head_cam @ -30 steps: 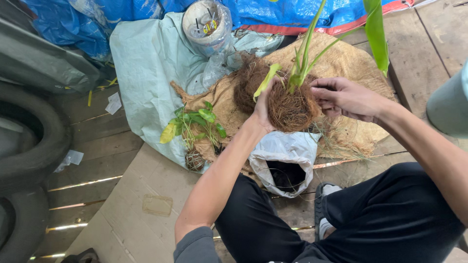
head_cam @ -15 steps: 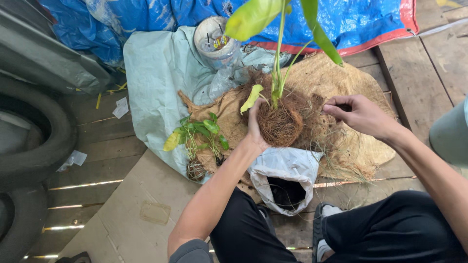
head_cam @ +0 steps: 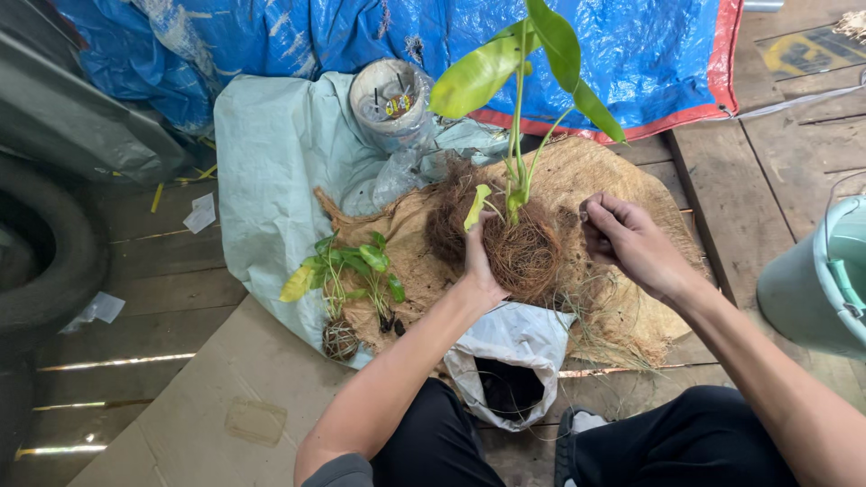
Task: The person holds a plant with a soil ball and wraps its roots with coconut coir. They then tie the coir around the roots using a string to secure it.
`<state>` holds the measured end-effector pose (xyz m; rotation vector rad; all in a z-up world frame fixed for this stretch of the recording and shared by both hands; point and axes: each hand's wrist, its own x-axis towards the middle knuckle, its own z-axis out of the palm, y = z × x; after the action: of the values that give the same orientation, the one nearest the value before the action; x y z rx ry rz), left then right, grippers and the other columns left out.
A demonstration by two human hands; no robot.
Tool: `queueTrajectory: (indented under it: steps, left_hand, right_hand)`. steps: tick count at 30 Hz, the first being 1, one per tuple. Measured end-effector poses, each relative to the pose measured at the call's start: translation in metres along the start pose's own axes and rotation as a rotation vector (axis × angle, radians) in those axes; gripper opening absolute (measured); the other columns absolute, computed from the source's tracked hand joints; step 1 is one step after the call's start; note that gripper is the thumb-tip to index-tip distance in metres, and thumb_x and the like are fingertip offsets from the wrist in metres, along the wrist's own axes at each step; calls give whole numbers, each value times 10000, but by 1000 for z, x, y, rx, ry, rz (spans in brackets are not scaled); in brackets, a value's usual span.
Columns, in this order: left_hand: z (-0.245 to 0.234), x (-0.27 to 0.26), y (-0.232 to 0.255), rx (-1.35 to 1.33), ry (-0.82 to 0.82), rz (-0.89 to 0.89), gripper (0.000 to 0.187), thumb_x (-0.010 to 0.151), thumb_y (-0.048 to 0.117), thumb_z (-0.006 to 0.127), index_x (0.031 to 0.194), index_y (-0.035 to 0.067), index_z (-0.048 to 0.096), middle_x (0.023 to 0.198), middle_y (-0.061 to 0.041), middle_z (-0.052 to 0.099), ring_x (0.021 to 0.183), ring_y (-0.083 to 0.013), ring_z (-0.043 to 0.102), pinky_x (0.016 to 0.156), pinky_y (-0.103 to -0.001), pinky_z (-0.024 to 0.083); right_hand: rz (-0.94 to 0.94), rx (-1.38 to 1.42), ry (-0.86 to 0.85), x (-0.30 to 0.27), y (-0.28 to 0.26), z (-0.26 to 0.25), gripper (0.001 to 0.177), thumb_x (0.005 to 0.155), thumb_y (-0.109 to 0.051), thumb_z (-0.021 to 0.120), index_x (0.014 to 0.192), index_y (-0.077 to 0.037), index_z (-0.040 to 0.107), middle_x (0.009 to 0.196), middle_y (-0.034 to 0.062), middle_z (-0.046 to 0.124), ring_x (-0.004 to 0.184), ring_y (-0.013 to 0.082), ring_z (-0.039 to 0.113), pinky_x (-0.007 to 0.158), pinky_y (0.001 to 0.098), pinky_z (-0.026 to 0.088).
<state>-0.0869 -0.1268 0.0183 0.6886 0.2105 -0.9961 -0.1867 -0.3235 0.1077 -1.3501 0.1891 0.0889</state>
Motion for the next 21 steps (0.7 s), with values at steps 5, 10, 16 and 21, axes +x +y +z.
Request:
queueTrajectory:
  steps: [5,10,16,21]
  left_hand:
    - [25,-7,2,-40,31,76,610,874,619,431,1147,115,641,1071,-112,688,986,-274,665,806,-521,544]
    - [44,-2,1,-65,84,155,672,917,637,299,1239,131,600,1170,-113,664,1082,-252,669,916,-546,549]
    - [62,19,-13,-158,-71,217,703,959,677,281,1245,110,582,1184,-129,669,1092,-280,667,883,-544,562]
    - [64,20,-20,-170,-57,120,692,943,706,342,1208,131,621,1146,-110,682,1003,-274,678,776,-509,559]
  right_hand:
    - [-73,-11,72,0,4,6,188,1109,-235,426,994,-98,483,754,-32,383,624,75,332,540,247,306]
    - [-221,52,207,-1,6,16,135,1121,-221,425,1050,-117,473,769,-44,370,627,56,319,537,237,294]
    - [-520,-167,397,4,7,28,101,1170,-188,448,1140,-96,474,869,-46,445,705,42,398,620,228,376]
    - [-708,-281,484,1,2,29,119,1197,-159,538,1167,-50,501,1022,-1,614,767,30,451,682,217,411]
